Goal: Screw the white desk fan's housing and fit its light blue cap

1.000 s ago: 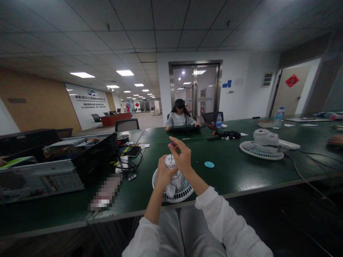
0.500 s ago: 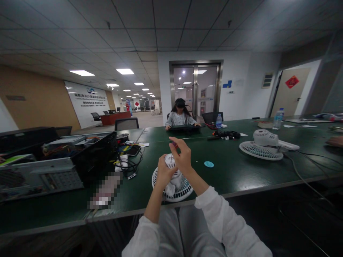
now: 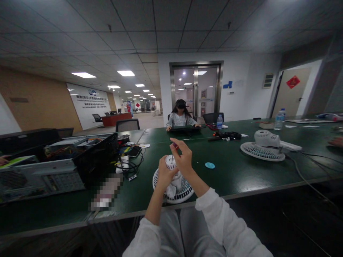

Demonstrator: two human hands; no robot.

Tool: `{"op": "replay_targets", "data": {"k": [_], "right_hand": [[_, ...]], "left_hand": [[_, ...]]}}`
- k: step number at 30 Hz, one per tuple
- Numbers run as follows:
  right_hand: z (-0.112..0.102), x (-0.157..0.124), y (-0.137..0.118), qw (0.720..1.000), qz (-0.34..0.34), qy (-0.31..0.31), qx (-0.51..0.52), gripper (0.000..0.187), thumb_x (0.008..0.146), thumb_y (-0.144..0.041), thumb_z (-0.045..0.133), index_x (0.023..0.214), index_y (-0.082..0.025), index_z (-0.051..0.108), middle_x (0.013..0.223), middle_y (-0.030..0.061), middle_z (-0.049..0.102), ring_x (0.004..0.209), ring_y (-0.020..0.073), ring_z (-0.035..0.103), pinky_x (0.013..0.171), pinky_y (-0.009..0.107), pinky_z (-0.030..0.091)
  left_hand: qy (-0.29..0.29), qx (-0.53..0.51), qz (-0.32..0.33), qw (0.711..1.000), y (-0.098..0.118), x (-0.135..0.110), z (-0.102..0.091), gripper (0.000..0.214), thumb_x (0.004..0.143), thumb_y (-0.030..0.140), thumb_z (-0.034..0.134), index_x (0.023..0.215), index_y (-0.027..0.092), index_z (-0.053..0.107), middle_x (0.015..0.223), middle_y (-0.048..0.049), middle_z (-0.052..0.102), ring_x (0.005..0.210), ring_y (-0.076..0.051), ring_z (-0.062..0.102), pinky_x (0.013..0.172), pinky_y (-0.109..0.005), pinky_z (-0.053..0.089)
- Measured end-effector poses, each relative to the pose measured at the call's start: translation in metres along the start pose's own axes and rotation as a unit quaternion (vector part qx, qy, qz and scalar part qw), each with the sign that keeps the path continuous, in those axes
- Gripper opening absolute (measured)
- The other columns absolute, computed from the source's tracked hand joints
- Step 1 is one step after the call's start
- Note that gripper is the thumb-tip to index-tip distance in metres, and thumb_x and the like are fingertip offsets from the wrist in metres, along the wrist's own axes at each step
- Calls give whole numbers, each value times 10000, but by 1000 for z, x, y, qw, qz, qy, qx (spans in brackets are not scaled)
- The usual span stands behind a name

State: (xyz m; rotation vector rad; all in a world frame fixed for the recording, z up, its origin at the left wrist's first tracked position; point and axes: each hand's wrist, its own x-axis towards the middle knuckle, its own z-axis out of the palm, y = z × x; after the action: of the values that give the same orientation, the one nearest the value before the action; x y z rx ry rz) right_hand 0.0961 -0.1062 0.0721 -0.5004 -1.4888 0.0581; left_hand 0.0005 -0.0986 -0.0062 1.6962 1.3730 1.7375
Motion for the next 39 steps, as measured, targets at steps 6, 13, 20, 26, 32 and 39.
{"op": "replay_targets", "data": {"k": [6,13,20,26,32,39], "right_hand": [[0,3,-4,999,-12,-30,36,308,900,-186,427,1140,-243,611,967,51,671,884,146,627,795,283,505],[2,4,-2,1000,-5,-3,8,239,867,-218,490,1043,-201,651,932,70,660,848,167,611,749,293,507],[1,5,-3,996,7,-58,65,323,894,-182,407,1137,-241,612,1014,53,684,910,156,637,822,306,506],[2,4,-3,999,7,-25,18,242,875,-233,478,1062,-211,631,999,62,678,871,158,633,761,280,507],[3,3,-2,1000,18,-12,0,203,859,-272,506,1007,-194,621,921,57,663,799,154,612,689,264,500],[2,3,-4,997,30,-55,36,280,886,-215,431,1113,-215,596,979,56,694,858,155,650,736,273,510]], "left_hand": [[6,-2,2,1000,1,0,0,591,563,242,724,1094,175,475,1069,-61,504,1064,-246,485,975,-418,354],[5,1,3,1000,2,0,0,586,570,254,717,1096,168,472,1072,-64,505,1062,-246,486,973,-418,357],[4,3,6,1000,0,0,0,596,571,248,712,1109,172,467,1096,-65,500,1082,-241,474,984,-405,347],[1,6,7,1000,-1,0,0,581,574,235,709,1100,174,471,1074,-56,502,1071,-238,486,967,-395,364],[6,12,12,1000,-1,0,0,565,582,237,703,1095,172,474,1064,-57,510,1061,-237,487,959,-405,367],[5,8,7,1000,-1,1,0,585,567,220,702,1105,168,478,1079,-66,512,1061,-241,491,956,-404,368]]}}
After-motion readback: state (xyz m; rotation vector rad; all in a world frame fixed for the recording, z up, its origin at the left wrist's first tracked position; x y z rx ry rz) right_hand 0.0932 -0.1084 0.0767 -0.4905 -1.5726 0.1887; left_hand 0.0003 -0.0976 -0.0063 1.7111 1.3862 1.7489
